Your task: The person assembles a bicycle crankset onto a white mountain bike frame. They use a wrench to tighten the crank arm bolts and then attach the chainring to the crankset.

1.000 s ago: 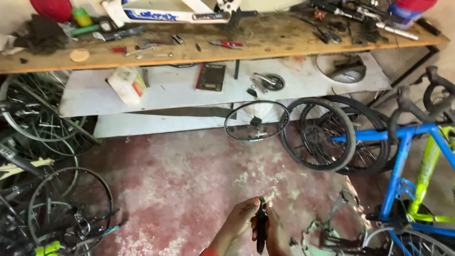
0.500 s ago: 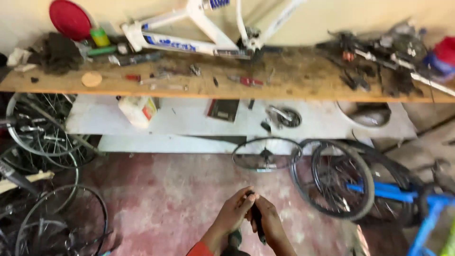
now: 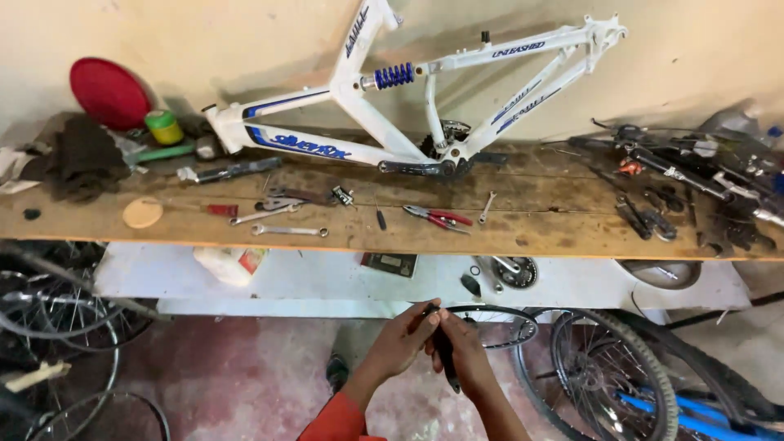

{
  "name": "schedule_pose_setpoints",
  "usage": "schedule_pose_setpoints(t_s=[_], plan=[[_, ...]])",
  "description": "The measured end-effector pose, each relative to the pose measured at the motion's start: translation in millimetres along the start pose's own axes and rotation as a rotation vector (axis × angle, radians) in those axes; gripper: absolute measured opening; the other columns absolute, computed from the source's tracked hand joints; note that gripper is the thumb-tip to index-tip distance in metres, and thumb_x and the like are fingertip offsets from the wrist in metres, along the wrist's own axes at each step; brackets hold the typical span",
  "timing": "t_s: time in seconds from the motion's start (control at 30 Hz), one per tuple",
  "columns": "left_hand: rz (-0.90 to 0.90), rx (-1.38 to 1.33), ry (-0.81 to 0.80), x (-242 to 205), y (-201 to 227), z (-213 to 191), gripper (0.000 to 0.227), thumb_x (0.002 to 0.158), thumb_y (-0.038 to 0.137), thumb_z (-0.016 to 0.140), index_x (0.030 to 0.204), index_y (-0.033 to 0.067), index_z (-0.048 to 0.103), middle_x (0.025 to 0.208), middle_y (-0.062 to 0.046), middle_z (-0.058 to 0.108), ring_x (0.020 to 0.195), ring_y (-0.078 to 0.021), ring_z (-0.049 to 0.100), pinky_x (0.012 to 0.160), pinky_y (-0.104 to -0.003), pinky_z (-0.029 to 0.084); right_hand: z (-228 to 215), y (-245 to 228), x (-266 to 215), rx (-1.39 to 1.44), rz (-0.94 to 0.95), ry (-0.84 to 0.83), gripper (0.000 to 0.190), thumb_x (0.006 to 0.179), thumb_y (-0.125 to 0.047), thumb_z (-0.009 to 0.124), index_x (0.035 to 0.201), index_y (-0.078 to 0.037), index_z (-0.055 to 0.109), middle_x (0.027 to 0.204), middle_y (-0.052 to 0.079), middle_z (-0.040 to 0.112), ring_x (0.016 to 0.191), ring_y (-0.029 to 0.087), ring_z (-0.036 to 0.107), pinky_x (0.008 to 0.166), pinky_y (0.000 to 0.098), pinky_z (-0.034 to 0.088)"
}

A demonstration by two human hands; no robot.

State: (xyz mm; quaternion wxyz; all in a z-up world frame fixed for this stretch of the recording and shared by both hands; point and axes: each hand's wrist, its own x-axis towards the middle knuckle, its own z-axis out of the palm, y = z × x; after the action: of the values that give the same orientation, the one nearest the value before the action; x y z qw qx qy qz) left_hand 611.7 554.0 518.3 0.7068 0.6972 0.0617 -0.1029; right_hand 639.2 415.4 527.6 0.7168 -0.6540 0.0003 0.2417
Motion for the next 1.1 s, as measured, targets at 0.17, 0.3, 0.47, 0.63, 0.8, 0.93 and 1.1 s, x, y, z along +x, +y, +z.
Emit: schedule_pose_setpoints(t_s=[0.17,0.3,0.47,0.63,0.8,0.93,1.1], plan=[[-0.055,0.172,-0.136,67,43,-51,0.057,0.093,0.048,0.048,0.142,0.0200,0.055,0.071,-0.001,0.061,0.071,-0.0123,0.061,0.072,-0.026,0.044,19,-13,71,0.113,0.002,0.164,0.043,0.099,-0.037,0.047,0.078,-0.001,0.058,0.062,0.017,0.058,0.040,0.022,0.047,0.043,0.0320,0.034],[0.020,0.397,-0.209,112,72,-90,0.058,0.093,0.051,0.045,0.140,0.0183,0.054,0.075,0.000,0.068,0.083,-0.0136,0.067,0.079,-0.027,0.046,39,-35,109,0.188,-0.018,0.279,0.043,0.098,-0.037,0.049,0.078,0.000,0.059,0.063,0.017,0.061,0.042,0.022,0.047,0.041,0.0311,0.036],[0.048,0.475,-0.230,154,97,-120,0.058,0.091,0.055,0.043,0.141,0.0268,0.055,0.081,0.000,0.064,0.078,-0.0164,0.062,0.071,-0.030,0.043,40,-41,154,0.333,-0.117,0.302,0.035,0.098,-0.035,0.051,0.094,-0.001,0.062,0.070,0.013,0.060,0.051,0.020,0.049,0.050,0.0327,0.038],[0.264,0.466,-0.120,214,70,-137,0.050,0.092,0.044,0.052,0.135,0.0181,0.059,0.109,-0.002,0.070,0.100,-0.0219,0.066,0.086,-0.037,0.050,18,-28,208,0.427,-0.196,0.392,0.027,0.100,-0.027,0.051,0.086,-0.005,0.055,0.078,0.011,0.059,0.060,0.018,0.050,0.057,0.0313,0.041],[0.422,0.608,0.137,250,78,-146,0.047,0.093,0.047,0.053,0.124,0.0129,0.061,0.119,-0.009,0.064,0.114,-0.0298,0.055,0.085,-0.045,0.048,0,-44,238,0.544,-0.156,0.521,0.036,0.100,-0.037,0.052,0.117,-0.007,0.058,0.079,0.005,0.049,0.069,0.017,0.045,0.065,0.0316,0.043],[0.477,0.666,0.178,281,88,-155,0.041,0.092,0.038,0.058,0.124,0.0124,0.062,0.114,-0.010,0.066,0.109,-0.0306,0.056,0.084,-0.045,0.048,-17,-54,263,0.549,-0.102,0.479,0.066,0.090,-0.052,0.054,0.136,-0.005,0.056,0.064,-0.001,0.039,0.056,0.012,0.039,0.057,0.0268,0.038],[0.383,0.830,0.149,317,70,-163,0.039,0.088,0.040,0.066,0.113,0.0100,0.070,0.098,-0.009,0.070,0.093,-0.0313,0.063,0.074,-0.045,0.049,-29,-51,291,0.543,-0.065,0.495,0.058,0.093,-0.051,0.051,0.130,-0.007,0.057,0.068,-0.001,0.040,0.059,0.012,0.039,0.058,0.0273,0.039]])
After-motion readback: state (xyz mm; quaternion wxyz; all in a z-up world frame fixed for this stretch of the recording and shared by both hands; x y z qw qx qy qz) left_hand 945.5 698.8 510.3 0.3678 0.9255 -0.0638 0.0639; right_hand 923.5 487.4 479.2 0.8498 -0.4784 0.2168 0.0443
